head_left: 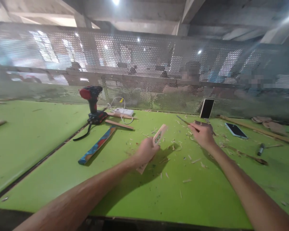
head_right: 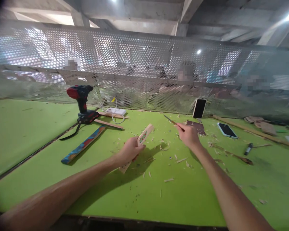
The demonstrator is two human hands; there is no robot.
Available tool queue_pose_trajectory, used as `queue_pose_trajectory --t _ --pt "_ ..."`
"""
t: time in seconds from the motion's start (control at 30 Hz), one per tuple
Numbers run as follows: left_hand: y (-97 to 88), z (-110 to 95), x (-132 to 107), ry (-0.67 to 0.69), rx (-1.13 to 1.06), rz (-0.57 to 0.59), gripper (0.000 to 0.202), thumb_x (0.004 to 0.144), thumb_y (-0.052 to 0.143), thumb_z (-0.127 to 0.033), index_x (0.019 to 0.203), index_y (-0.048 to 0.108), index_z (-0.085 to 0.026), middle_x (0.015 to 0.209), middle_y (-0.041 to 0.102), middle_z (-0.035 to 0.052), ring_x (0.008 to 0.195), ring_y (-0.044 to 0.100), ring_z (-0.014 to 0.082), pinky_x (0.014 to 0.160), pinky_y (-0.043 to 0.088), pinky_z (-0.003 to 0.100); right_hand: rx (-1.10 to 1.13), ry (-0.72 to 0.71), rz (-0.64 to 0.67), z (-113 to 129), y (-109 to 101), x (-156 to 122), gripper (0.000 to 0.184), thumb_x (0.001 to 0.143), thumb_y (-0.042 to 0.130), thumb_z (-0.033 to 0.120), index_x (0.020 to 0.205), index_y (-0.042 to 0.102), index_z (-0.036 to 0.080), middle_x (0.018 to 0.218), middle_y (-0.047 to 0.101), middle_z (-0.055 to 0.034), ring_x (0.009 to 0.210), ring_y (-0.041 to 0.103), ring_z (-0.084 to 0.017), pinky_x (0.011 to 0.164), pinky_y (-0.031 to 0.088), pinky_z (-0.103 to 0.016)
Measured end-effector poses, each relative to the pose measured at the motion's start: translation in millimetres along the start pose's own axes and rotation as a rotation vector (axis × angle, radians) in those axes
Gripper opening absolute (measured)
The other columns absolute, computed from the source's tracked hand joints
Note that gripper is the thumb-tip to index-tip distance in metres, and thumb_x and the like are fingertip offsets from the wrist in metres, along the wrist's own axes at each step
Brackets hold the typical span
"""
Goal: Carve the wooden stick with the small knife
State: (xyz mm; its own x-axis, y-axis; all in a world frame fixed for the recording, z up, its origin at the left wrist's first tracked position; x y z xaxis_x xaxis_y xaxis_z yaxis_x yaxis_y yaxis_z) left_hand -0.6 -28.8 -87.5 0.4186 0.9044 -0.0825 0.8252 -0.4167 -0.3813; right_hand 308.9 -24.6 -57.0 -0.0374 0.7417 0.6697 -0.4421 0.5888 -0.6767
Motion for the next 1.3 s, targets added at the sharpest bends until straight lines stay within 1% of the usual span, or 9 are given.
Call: queue_pose_trajectory --t 0.17,0.27,0.37,0.53,0.8,1.03,1.2,1.27,1.3 --pt "-2.6 -3 0 0.02 -0.019 0.02 0.022 0.095 0.058 -0.018 0.114 0.067 -0.011 0.067 0.061 0.0017 0.046 0.053 0.0115 0.038 0.044 0.023 0.196 -0.042 0.238 51 32 -16 0.041 0.105 0.05 0.04 0.12 0.079 0.016 0.068 0.075 -0.0068 0.037 0.048 -0.012 0.032 0.036 -0.027" --pt "-2.0 1 2 0.016 -0.019 0.016 0.016 0.095 0.058 -0.017 0.107 0.068 -0.014 0.066 0.061 0.0028 0.046 0.053 0.0127 0.038 0.045 0.025 0.154 -0.109 0.265 66 40 -21 0.037 0.105 0.05 0.037 0.119 0.08 0.021 0.078 0.078 -0.0073 0.042 0.053 -0.013 0.035 0.042 -0.029" --pt "-0.3 6 5 0.038 -0.003 0.009 0.011 0.094 0.057 -0.018 0.098 0.067 -0.014 0.064 0.06 0.0025 0.046 0.053 0.0136 0.038 0.044 0.027 0.057 -0.167 0.25 67 39 -20 0.036 0.106 0.049 0.035 0.115 0.082 0.026 0.079 0.078 -0.0061 0.042 0.053 -0.014 0.037 0.043 -0.031" --pt "2.0 12 8 0.041 0.008 0.01 0.008 0.092 0.06 -0.019 0.096 0.066 -0.015 0.063 0.061 0.0037 0.045 0.052 0.0145 0.04 0.044 0.028 -0.038 -0.219 0.268 59 37 -16 0.04 0.107 0.044 0.032 0.109 0.083 0.023 0.07 0.074 -0.0064 0.043 0.053 -0.015 0.036 0.041 -0.032" --pt "3.7 11 11 0.048 -0.005 -0.037 0.007 0.085 0.065 -0.019 0.079 0.06 -0.02 0.057 0.059 0.0025 0.041 0.05 0.0146 0.039 0.039 0.028 -0.056 -0.225 0.284 45 38 -10 0.038 0.106 0.048 0.038 0.113 0.082 0.023 0.077 0.077 -0.0077 0.042 0.051 -0.013 0.038 0.038 -0.031" --pt "3.7 14 12 0.08 -0.125 0.033 0.013 0.085 0.068 -0.02 0.075 0.059 -0.021 0.054 0.058 0.0022 0.038 0.048 0.0126 0.037 0.035 0.026 -0.036 -0.178 0.287 35 37 -10 0.04 0.105 0.048 0.044 0.113 0.082 0.024 0.08 0.077 -0.009 0.045 0.051 -0.014 0.041 0.038 -0.031" --pt "6.5 0 -7 0.075 -0.036 0.068 0.006 0.087 0.065 -0.022 0.089 0.063 -0.017 0.069 0.065 0.0069 0.044 0.052 0.0134 0.037 0.038 0.026 -0.168 0.153 0.093 -24 6 -5 0.049 0.1 0.046 0.047 0.105 0.084 0.017 0.061 0.07 -0.0088 0.04 0.046 -0.017 0.042 0.034 -0.033" --pt "7.6 -3 -10 0.068 -0.031 0.099 0.011 0.089 0.064 -0.023 0.097 0.065 -0.016 0.072 0.066 0.0074 0.045 0.052 0.0135 0.038 0.04 0.027 -0.211 0.25 -0.087 -40 -5 -2 0.051 0.094 0.052 0.055 0.099 0.084 0.015 0.071 0.074 -0.013 0.049 0.055 -0.021 0.047 0.039 -0.034" --pt "7.2 -3 -9 0.054 -0.031 0.1 0.012 0.09 0.063 -0.023 0.099 0.065 -0.015 0.071 0.065 0.0069 0.045 0.052 0.0134 0.038 0.041 0.027 -0.186 0.245 -0.12 -42 -8 0 0.053 0.093 0.052 0.057 0.099 0.083 0.015 0.078 0.076 -0.0147 0.055 0.059 -0.022 0.051 0.041 -0.035"
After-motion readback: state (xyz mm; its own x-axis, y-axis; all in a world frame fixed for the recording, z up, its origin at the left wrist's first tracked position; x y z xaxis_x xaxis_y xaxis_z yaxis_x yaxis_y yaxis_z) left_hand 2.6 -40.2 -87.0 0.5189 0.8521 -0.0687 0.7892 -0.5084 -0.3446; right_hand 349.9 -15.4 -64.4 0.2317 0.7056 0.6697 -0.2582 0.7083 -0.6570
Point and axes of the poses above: each hand's wrist, its own x-axis towards the middle knuckle, its own y-axis out of the palm, z = x × y, the point moved 1 cm from there along x, towards the middle knuckle
